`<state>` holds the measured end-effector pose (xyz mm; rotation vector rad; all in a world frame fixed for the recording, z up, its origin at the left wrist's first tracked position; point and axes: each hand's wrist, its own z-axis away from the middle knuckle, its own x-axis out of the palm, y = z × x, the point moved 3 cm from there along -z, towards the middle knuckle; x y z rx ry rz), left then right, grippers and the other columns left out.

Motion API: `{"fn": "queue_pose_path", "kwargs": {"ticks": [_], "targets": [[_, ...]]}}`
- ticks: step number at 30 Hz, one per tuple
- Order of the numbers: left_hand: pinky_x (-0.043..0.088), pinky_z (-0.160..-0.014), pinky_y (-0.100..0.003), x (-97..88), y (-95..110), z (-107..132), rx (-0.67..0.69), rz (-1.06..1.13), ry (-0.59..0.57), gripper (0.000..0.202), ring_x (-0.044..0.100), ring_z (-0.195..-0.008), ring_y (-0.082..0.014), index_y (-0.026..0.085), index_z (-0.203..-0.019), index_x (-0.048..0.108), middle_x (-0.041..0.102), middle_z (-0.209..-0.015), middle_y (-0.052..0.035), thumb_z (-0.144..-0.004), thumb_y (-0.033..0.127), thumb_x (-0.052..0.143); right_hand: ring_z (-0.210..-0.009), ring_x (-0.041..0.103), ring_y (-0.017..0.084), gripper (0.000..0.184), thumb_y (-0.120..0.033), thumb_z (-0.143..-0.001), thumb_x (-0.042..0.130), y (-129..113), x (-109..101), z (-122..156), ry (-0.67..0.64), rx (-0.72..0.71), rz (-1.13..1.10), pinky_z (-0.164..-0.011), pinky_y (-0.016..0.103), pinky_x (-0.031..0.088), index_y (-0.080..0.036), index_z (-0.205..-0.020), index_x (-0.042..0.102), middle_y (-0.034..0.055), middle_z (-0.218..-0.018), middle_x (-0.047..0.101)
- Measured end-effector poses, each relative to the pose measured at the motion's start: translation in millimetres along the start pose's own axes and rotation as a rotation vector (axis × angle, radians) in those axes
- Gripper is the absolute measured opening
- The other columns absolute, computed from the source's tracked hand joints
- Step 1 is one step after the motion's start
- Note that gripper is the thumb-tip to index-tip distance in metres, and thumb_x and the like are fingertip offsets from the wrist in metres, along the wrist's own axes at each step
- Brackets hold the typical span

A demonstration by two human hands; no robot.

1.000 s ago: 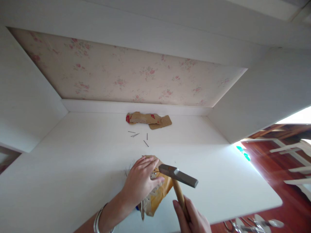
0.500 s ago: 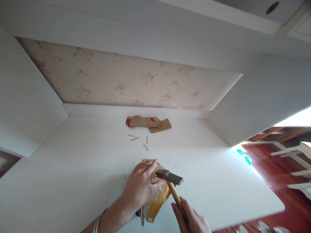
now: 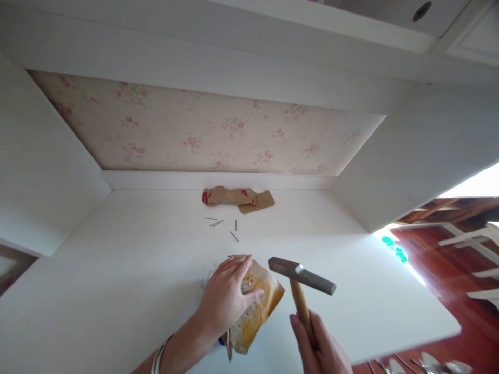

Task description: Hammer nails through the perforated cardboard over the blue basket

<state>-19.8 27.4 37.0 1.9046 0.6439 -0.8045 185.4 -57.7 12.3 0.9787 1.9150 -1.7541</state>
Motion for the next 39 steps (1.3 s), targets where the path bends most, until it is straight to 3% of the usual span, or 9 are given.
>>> {"fn": "queue_pose_path", "kwargs": {"ticks": [4,8,12,17,23,27,31,39], "targets": [[0.05,-0.104,-0.048,-1.8,1,-1,-0.016,-0.026,-0.009,0.064,0.065,-0.112,-0.0289,0.022,-0.128,0.059,0.07,-0.122,-0.0078,-0.069,0.027,0.083,-0.041,0.052,0.016,0.043,-0.066,-0.089,0.045,0,-8,-16,0.031,0.257,-0.086,-0.043,0.025,0.042,-0.025,-0.085,0.059,-0.0044,-0.048,0.053],[0.052,-0.102,-0.047,-3.6,2,0,-0.017,-0.039,-0.004,0.065,0.065,-0.113,-0.0286,0.023,-0.13,0.057,0.069,-0.123,-0.0073,-0.07,0.028,0.082,-0.033,0.045,0.014,0.045,-0.068,-0.088,0.045,2,5,-31,-0.085,0.459,-0.215,-0.037,0.023,0.036,-0.025,-0.086,0.055,-0.01,-0.038,0.042],[0.053,-0.101,-0.045,-3.6,3,1,-0.005,-0.053,0.006,0.065,0.065,-0.113,-0.028,0.023,-0.131,0.056,0.07,-0.122,-0.0068,-0.072,0.028,0.081,-0.027,0.032,0.007,0.044,-0.065,-0.083,0.058,-4,24,-37,-0.178,0.482,-0.441,-0.031,0.016,0.024,-0.025,-0.077,0.043,-0.0147,-0.034,0.036],[0.054,-0.1,-0.044,-6.6,5,1,0.013,-0.066,0.005,0.057,0.064,-0.115,-0.0281,0.022,-0.13,0.058,0.069,-0.124,-0.0074,-0.078,0.034,0.077,-0.028,0.029,0.003,0.042,-0.059,-0.081,0.065,-12,33,-40,-0.229,0.478,-0.616,-0.03,0.013,0.019,-0.024,-0.081,0.043,-0.0163,-0.037,0.038],[0.056,-0.097,-0.035,-37.0,1,4,-0.061,0.003,0.113,0.03,0.067,-0.109,-0.0212,0.026,-0.123,0.062,0.07,-0.12,-0.0048,-0.096,0.035,0.054,-0.027,0.029,0.002,0.043,-0.058,-0.079,0.068,-21,28,-36,-0.197,0.526,-0.7,-0.028,0.011,0.021,-0.024,-0.082,0.042,-0.0167,-0.038,0.038],[0.057,-0.095,-0.035,-55.0,-15,12,-0.132,-0.021,0.161,0.026,0.068,-0.106,-0.0213,0.026,-0.116,0.066,0.072,-0.115,-0.0045,-0.096,0.036,0.052,-0.024,0.029,0.001,0.048,-0.062,-0.073,0.071,-21,32,-26,-0.203,0.559,-0.742,-0.025,0.011,0.018,-0.024,-0.079,0.042,-0.0171,-0.04,0.037],[0.058,-0.092,-0.033,-62.8,-40,14,-0.206,-0.026,0.133,0.028,0.07,-0.104,-0.0208,0.025,-0.112,0.068,0.074,-0.113,-0.0029,-0.095,0.042,0.052,-0.022,0.029,0.001,0.048,-0.061,-0.073,0.072,-17,38,-19,-0.226,0.569,-0.756,-0.025,0.01,0.017,-0.023,-0.076,0.042,-0.0169,-0.039,0.036],[0.057,-0.085,-0.032,-59.1,-113,-25,-0.314,-0.168,-0.053,0.033,0.072,-0.093,-0.0218,0.022,-0.11,0.07,0.076,-0.11,-0.0044,-0.094,0.04,0.047,-0.022,0.03,0.001,0.05,-0.063,-0.074,0.071,-12,43,-20,-0.241,0.547,-0.758,-0.025,0.01,0.017,-0.023,-0.075,0.042,-0.0167,-0.038,0.036]]}}
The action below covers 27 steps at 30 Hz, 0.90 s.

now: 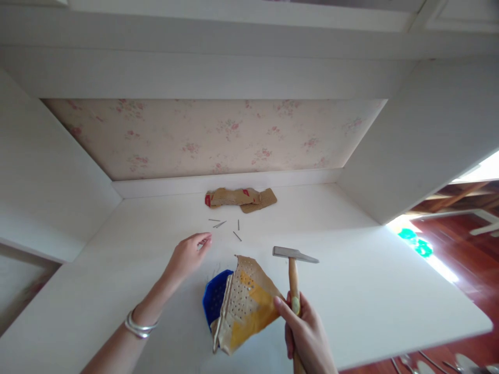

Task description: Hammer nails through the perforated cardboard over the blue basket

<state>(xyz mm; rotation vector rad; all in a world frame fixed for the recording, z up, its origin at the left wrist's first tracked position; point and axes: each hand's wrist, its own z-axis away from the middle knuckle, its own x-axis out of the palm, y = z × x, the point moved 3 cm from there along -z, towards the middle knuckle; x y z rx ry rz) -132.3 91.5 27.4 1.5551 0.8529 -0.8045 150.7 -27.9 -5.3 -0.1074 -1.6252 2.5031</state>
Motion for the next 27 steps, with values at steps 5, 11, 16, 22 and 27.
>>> {"fn": "queue_pose_path", "kwargs": {"ticks": [5,11,16,22,27], "targets": [[0.054,-0.085,-0.032,20.1,-18,-34,0.013,-0.106,-0.035,0.03,0.071,-0.09,-0.0223,0.021,-0.109,0.07,0.074,-0.111,-0.006,-0.092,0.032,0.048,-0.023,0.031,0.001,0.047,-0.062,-0.076,0.07,-3,2,2,0.012,-0.008,0.002,-0.025,0.01,0.018,-0.023,-0.075,0.043,-0.0166,-0.037,0.035],[0.049,-0.09,-0.031,33.5,-26,-61,0.016,-0.205,-0.061,0.025,0.066,-0.099,-0.0224,0.022,-0.105,0.071,0.072,-0.111,-0.0056,-0.091,0.026,0.051,-0.024,0.031,0.0,0.044,-0.059,-0.079,0.069,-8,5,2,0.039,-0.022,-0.006,-0.026,0.009,0.02,-0.022,-0.076,0.045,-0.0161,-0.037,0.036],[0.048,-0.087,-0.031,40.8,-26,-67,0.056,-0.237,-0.083,0.023,0.065,-0.096,-0.0222,0.021,-0.095,0.072,0.071,-0.103,-0.006,-0.092,0.022,0.049,-0.025,0.031,0.0,0.044,-0.055,-0.077,0.072,-9,5,1,0.052,-0.034,-0.04,-0.025,0.009,0.021,-0.022,-0.076,0.043,-0.0161,-0.042,0.038],[0.047,-0.088,-0.034,50.7,-25,-62,0.076,-0.22,-0.046,0.026,0.064,-0.095,-0.0247,0.015,-0.09,0.068,0.068,-0.096,-0.0114,-0.095,0.017,0.043,-0.024,0.032,-0.001,0.046,-0.054,-0.075,0.075,-11,5,5,0.053,-0.046,-0.108,-0.026,0.009,0.02,-0.023,-0.08,0.042,-0.0165,-0.046,0.04],[0.05,-0.082,-0.034,44.2,-24,-59,0.065,-0.141,0.032,0.022,0.066,-0.09,-0.0235,0.015,-0.098,0.063,0.069,-0.098,-0.011,-0.094,0.012,0.042,-0.023,0.032,-0.002,0.047,-0.054,-0.075,0.076,-12,8,10,0.045,-0.062,-0.149,-0.025,0.008,0.018,-0.023,-0.083,0.042,-0.0167,-0.049,0.041]]}}
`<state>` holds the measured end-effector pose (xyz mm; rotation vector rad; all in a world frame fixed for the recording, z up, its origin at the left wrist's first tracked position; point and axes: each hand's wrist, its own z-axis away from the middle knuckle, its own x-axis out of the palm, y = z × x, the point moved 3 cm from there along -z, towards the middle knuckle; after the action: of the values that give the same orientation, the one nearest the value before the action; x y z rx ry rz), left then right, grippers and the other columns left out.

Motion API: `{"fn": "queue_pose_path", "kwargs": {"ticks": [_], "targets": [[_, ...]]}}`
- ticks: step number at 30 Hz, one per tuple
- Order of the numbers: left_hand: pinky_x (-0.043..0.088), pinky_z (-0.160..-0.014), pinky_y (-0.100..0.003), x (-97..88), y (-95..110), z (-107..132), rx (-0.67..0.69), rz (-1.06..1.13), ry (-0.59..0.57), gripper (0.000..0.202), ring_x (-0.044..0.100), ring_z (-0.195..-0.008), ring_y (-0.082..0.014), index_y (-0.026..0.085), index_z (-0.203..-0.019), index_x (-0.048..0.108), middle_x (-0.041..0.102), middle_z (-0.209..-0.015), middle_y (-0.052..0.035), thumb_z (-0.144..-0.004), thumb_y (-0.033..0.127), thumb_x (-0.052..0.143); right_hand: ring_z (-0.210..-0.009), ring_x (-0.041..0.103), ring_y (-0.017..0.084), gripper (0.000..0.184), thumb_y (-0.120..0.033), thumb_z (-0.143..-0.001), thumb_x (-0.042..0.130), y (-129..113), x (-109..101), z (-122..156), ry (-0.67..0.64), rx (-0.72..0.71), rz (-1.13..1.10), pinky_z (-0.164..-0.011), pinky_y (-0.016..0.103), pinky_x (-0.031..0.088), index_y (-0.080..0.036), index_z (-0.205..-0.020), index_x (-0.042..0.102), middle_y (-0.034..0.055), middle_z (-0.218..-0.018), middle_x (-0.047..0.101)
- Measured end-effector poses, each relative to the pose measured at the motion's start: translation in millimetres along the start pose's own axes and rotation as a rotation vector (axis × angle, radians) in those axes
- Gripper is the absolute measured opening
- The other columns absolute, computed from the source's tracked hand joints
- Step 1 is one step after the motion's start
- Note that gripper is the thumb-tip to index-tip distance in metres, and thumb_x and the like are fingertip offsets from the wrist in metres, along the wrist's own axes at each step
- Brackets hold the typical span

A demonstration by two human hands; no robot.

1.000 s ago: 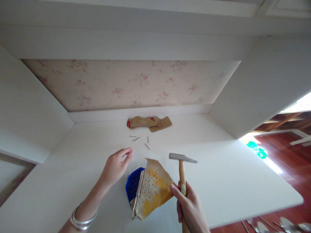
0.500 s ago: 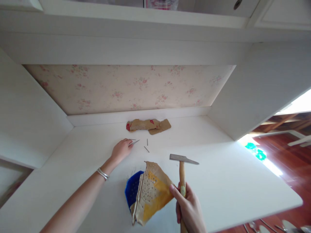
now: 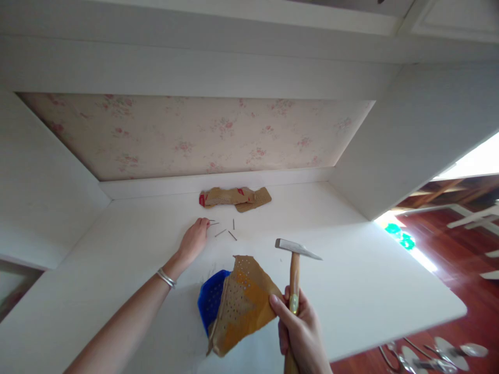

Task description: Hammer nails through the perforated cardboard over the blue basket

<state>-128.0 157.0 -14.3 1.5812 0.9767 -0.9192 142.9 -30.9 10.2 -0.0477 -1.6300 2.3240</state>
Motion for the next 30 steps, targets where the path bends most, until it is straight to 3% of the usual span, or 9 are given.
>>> {"fn": "queue_pose_path", "kwargs": {"ticks": [3,7,9,12,17,22,30], "targets": [[0.052,-0.078,-0.032,-18.9,8,5,0.002,0.081,0.055,0.021,0.068,-0.085,-0.0217,0.019,-0.099,0.063,0.072,-0.093,-0.0071,-0.094,0.014,0.042,-0.022,0.033,-0.002,0.049,-0.055,-0.073,0.078,3,2,3,0.002,-0.003,-0.011,-0.024,0.008,0.02,-0.023,-0.082,0.042,-0.0164,-0.053,0.042],[0.053,-0.083,-0.028,-56.0,36,31,0.058,0.198,0.117,0.019,0.068,-0.09,-0.0185,0.02,-0.103,0.065,0.072,-0.1,-0.0055,-0.096,0.029,0.05,-0.022,0.034,-0.003,0.05,-0.055,-0.07,0.079,11,2,4,0.011,0.008,-0.008,-0.022,0.008,0.022,-0.022,-0.08,0.042,-0.015,-0.058,0.045],[0.055,-0.078,-0.025,-72.5,55,51,0.12,0.355,0.114,0.02,0.067,-0.089,-0.0173,0.021,-0.098,0.069,0.071,-0.099,-0.0042,-0.095,0.034,0.055,-0.023,0.034,-0.003,0.051,-0.056,-0.07,0.079,13,1,5,0.014,0.014,0.002,-0.022,0.009,0.023,-0.022,-0.08,0.043,-0.015,-0.059,0.045],[0.057,-0.072,-0.022,-84.3,81,79,0.129,0.637,0.003,0.017,0.068,-0.083,-0.0157,0.022,-0.096,0.072,0.071,-0.093,-0.0029,-0.093,0.034,0.059,-0.023,0.034,-0.002,0.05,-0.055,-0.071,0.078,14,0,5,0.005,0.015,0.019,-0.022,0.009,0.024,-0.022,-0.079,0.042,-0.0159,-0.055,0.042],[0.056,-0.07,-0.02,-79.6,108,109,0.159,0.754,-0.043,0.014,0.068,-0.074,-0.013,0.022,-0.082,0.071,0.071,-0.08,-0.0003,-0.09,0.031,0.066,-0.023,0.035,-0.001,0.049,-0.055,-0.072,0.078,11,0,3,-0.012,0.004,0.039,-0.023,0.009,0.022,-0.023,-0.079,0.042,-0.0164,-0.052,0.041],[0.059,-0.078,-0.022,-59.7,114,124,0.077,0.866,-0.096,0.011,0.073,-0.086,-0.0148,0.023,-0.093,0.067,0.076,-0.096,-0.0014,-0.094,0.032,0.06,-0.024,0.036,-0.001,0.047,-0.054,-0.074,0.077,12,1,2,-0.02,-0.016,0.05,-0.023,0.009,0.022,-0.022,-0.079,0.043,-0.0156,-0.054,0.042],[0.057,-0.071,-0.017,-45.2,117,130,0.199,0.668,-0.102,0.009,0.072,-0.075,-0.0108,0.025,-0.096,0.065,0.076,-0.088,0.0037,-0.096,0.029,0.057,-0.024,0.035,-0.001,0.045,-0.054,-0.077,0.074,18,1,-1,-0.037,-0.026,0.062,-0.023,0.009,0.024,-0.023,-0.078,0.041,-0.0163,-0.053,0.04]]}}
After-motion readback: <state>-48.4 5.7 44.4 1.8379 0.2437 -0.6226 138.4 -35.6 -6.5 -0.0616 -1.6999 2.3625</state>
